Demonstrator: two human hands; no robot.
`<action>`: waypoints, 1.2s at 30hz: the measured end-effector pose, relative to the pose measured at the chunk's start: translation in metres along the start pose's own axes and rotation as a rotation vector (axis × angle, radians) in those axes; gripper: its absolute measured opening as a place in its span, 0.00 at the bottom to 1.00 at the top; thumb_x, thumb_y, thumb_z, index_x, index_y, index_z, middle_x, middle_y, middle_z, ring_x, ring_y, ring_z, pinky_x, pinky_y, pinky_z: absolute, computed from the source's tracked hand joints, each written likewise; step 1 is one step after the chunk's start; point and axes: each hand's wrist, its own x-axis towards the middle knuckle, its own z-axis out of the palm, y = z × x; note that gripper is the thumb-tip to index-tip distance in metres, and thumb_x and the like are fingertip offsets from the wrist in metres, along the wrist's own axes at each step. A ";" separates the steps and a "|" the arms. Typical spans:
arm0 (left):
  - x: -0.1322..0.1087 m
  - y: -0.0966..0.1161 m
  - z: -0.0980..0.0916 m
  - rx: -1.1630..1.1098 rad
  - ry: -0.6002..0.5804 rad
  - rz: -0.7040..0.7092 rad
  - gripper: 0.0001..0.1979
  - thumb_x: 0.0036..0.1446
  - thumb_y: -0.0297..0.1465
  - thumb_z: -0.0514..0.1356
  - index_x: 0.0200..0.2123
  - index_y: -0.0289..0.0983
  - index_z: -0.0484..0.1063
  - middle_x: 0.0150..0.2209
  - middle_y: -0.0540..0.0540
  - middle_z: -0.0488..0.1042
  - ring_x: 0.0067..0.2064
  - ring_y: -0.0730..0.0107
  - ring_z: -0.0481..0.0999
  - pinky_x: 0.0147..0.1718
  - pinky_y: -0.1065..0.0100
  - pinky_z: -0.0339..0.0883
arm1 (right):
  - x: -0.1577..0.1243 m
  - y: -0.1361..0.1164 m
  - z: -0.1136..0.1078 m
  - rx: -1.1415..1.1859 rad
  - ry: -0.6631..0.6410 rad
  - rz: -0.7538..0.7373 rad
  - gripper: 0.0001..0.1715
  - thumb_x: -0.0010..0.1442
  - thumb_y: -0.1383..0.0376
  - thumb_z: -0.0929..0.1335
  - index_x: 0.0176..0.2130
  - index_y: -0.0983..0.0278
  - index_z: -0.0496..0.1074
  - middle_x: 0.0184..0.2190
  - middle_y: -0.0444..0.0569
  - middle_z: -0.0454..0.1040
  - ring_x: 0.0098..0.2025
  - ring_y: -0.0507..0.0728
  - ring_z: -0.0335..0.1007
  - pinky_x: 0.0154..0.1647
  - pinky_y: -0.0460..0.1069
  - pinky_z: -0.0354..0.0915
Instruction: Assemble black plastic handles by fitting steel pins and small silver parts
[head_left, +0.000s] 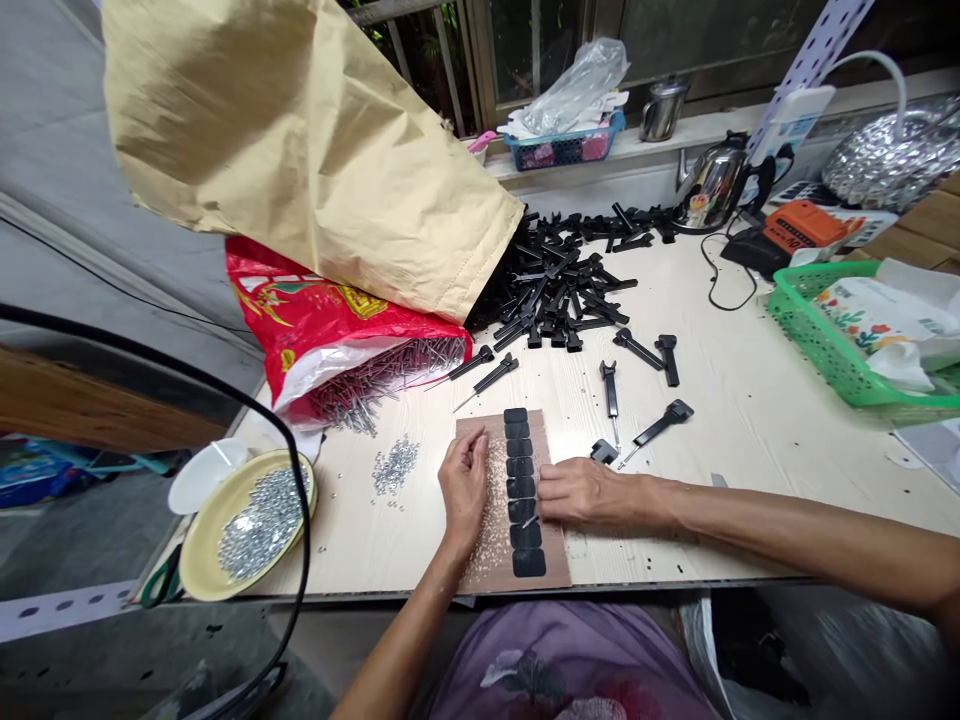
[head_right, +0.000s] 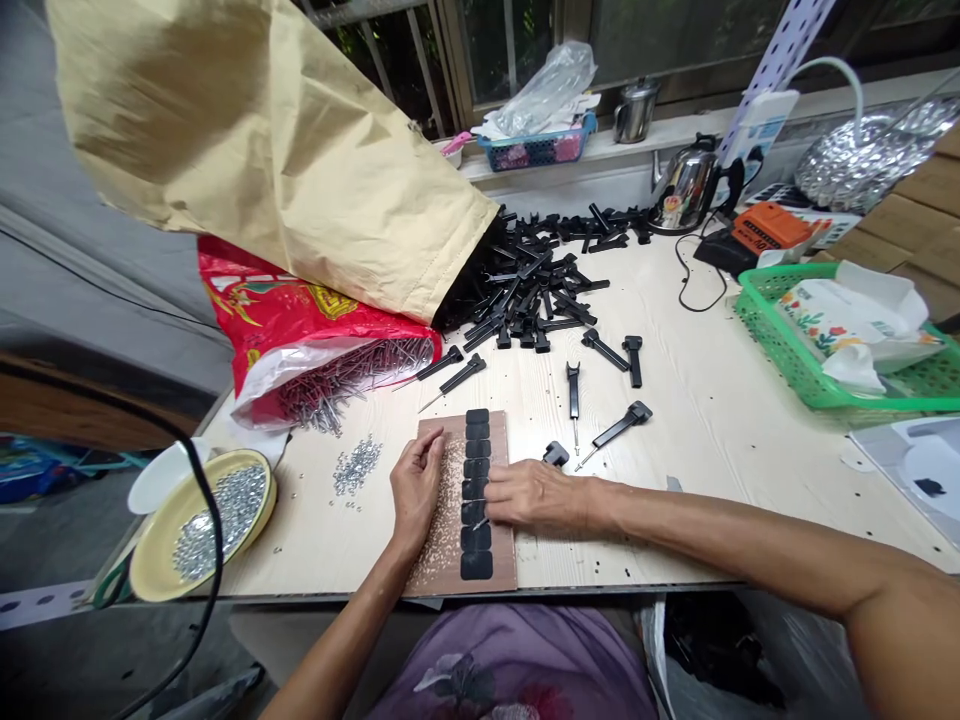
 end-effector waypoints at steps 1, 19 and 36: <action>0.000 0.000 0.000 0.017 -0.002 0.006 0.14 0.58 0.37 0.57 0.43 0.39 0.76 0.44 0.43 0.76 0.46 0.63 0.73 0.47 0.64 0.64 | 0.001 0.001 0.000 0.006 0.012 0.003 0.17 0.67 0.68 0.57 0.35 0.63 0.72 0.30 0.44 0.71 0.34 0.51 0.62 0.32 0.47 0.65; 0.001 -0.006 0.001 0.103 0.010 0.062 0.14 0.60 0.37 0.54 0.44 0.38 0.75 0.44 0.43 0.76 0.47 0.63 0.74 0.48 0.62 0.65 | 0.010 0.044 -0.004 0.072 0.157 0.192 0.18 0.67 0.61 0.58 0.37 0.67 0.72 0.32 0.48 0.70 0.36 0.52 0.61 0.33 0.46 0.63; -0.002 -0.004 -0.001 0.078 -0.010 0.038 0.15 0.61 0.37 0.53 0.45 0.38 0.74 0.43 0.44 0.76 0.46 0.64 0.74 0.45 0.63 0.67 | -0.050 0.027 -0.027 -0.145 0.170 0.316 0.16 0.66 0.63 0.60 0.34 0.67 0.72 0.31 0.49 0.71 0.33 0.52 0.63 0.31 0.47 0.62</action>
